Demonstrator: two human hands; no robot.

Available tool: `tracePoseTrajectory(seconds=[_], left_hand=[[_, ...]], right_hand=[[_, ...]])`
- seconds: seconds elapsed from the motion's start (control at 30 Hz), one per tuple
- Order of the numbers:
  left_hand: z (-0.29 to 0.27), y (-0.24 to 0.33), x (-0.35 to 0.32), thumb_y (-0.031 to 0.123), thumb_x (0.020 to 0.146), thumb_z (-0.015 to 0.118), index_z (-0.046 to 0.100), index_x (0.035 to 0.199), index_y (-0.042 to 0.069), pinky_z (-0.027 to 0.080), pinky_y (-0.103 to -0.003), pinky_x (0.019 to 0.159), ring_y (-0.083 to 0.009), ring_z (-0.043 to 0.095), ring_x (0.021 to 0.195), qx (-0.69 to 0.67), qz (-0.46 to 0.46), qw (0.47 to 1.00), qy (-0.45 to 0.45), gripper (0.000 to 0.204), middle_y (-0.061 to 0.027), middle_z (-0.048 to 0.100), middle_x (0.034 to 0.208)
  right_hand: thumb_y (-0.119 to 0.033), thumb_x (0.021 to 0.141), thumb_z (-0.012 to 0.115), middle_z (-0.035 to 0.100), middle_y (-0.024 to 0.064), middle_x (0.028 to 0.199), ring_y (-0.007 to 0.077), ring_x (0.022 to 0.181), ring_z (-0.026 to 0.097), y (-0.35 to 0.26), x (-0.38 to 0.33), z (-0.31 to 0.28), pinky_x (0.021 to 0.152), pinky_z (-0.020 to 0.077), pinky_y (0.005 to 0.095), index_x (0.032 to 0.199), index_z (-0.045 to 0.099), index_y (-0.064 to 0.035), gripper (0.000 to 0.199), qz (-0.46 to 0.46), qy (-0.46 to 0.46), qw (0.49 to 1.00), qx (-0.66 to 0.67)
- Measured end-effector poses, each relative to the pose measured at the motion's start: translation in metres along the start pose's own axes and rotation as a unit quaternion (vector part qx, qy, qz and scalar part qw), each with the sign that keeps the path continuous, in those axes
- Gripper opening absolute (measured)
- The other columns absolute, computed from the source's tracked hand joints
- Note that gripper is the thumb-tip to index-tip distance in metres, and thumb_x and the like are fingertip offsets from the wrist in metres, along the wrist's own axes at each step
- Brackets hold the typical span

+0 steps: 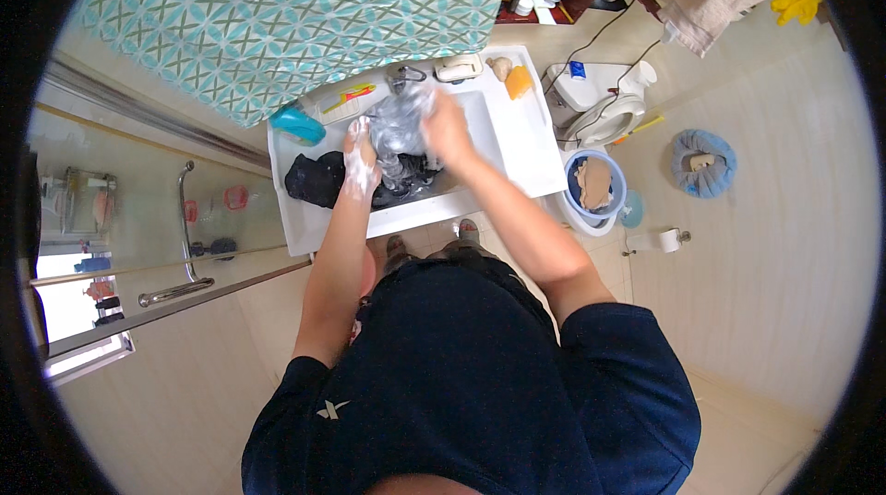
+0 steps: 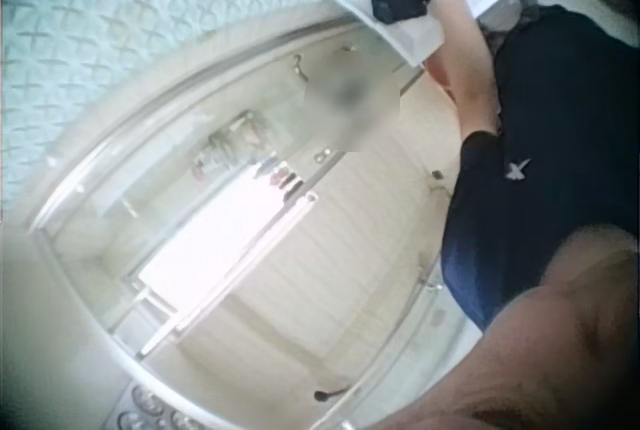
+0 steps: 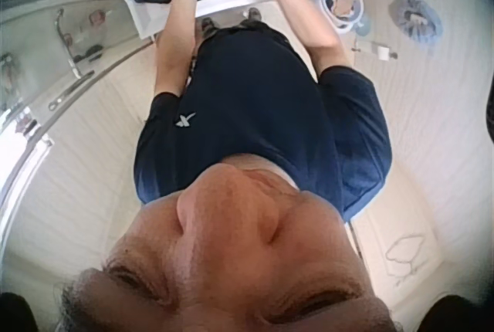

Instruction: The person hand-washes dark garments in a bathroom sink. They scrub the fabric with soapy hands, rinse under running water, and wring out excess water. The person repeats this process for multiple items.

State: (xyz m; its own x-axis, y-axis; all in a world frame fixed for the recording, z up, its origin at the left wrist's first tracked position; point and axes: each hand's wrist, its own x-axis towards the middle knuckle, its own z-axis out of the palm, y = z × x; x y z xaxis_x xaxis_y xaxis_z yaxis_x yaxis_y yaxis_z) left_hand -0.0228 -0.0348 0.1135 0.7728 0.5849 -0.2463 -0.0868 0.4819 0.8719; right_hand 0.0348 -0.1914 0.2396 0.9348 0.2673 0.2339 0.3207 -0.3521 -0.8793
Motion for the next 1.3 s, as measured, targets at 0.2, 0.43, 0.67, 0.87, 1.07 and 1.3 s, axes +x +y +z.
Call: tracePoseTrajectory(seconds=[0.2,0.43,0.67,0.87,1.07,1.3], left_hand=[[0.028,-0.01,-0.016,0.046,0.096,0.054,0.065,0.104,0.008,0.055,-0.037,0.083,-0.0227,0.065,0.088,-0.08,-0.112,0.985,-0.101,0.04,-0.0088,0.068,0.095],[0.012,-0.012,0.004,0.035,0.098,0.051,0.065,0.095,0.011,0.055,-0.035,0.081,-0.021,0.066,0.083,-0.3,-0.207,0.916,-0.165,0.028,-0.0081,0.067,0.09],[0.033,0.011,0.008,0.027,0.102,0.053,0.067,0.088,0.008,0.052,-0.031,0.073,-0.0154,0.061,0.074,-0.274,-0.133,0.928,-0.216,0.028,-0.0008,0.062,0.078],[0.043,0.03,-0.005,0.029,0.1,0.058,0.066,0.088,0.008,0.051,-0.031,0.068,-0.0145,0.062,0.072,-0.237,-0.091,0.953,-0.164,0.025,-0.0019,0.065,0.077],[0.047,0.011,0.001,0.032,0.1,0.056,0.052,0.074,0.013,0.051,-0.032,0.065,-0.0171,0.058,0.072,-0.101,-0.084,0.988,-0.078,0.033,-0.0026,0.055,0.074],[-0.017,0.011,0.034,0.03,0.104,0.048,0.066,0.091,0.008,0.058,-0.03,0.069,-0.0175,0.069,0.075,-0.36,-0.142,0.87,-0.306,0.031,-0.0047,0.069,0.079]], right_hand=[[-0.017,0.087,0.06,0.069,0.024,0.084,0.0439,0.083,0.067,0.025,-0.018,0.066,0.078,0.0534,0.0448,0.09,0.069,-0.0013,0.018,0.037,0.032,0.999,-0.019],[-0.023,0.086,0.063,0.069,0.026,0.086,0.0416,0.083,0.067,0.035,-0.012,0.085,0.076,0.0523,0.0471,0.087,0.069,-0.001,0.023,0.104,-0.015,0.994,0.018],[-0.022,0.089,0.06,0.07,0.0254,0.091,0.04,0.086,0.07,0.039,-0.012,0.085,0.075,0.0534,0.046,0.092,0.068,0.0002,0.024,0.081,-0.031,0.996,0.027],[-0.027,0.088,0.062,0.069,0.0278,0.088,0.0457,0.086,0.068,0.027,-0.015,0.084,0.074,0.0536,0.0494,0.089,0.068,-0.0003,0.027,0.03,-0.034,0.997,0.065],[-0.034,0.093,0.058,0.068,0.0269,0.091,0.0467,0.09,0.066,0.013,-0.005,0.078,0.079,0.0525,0.0501,0.093,0.065,-0.0004,0.034,0.181,-0.025,0.981,0.062],[-0.028,0.096,0.057,0.068,0.0257,0.095,0.0463,0.092,0.064,-0.037,-0.003,0.035,0.079,0.0504,0.0522,0.107,0.061,-0.0012,0.029,-0.091,-0.225,0.97,0.022]])
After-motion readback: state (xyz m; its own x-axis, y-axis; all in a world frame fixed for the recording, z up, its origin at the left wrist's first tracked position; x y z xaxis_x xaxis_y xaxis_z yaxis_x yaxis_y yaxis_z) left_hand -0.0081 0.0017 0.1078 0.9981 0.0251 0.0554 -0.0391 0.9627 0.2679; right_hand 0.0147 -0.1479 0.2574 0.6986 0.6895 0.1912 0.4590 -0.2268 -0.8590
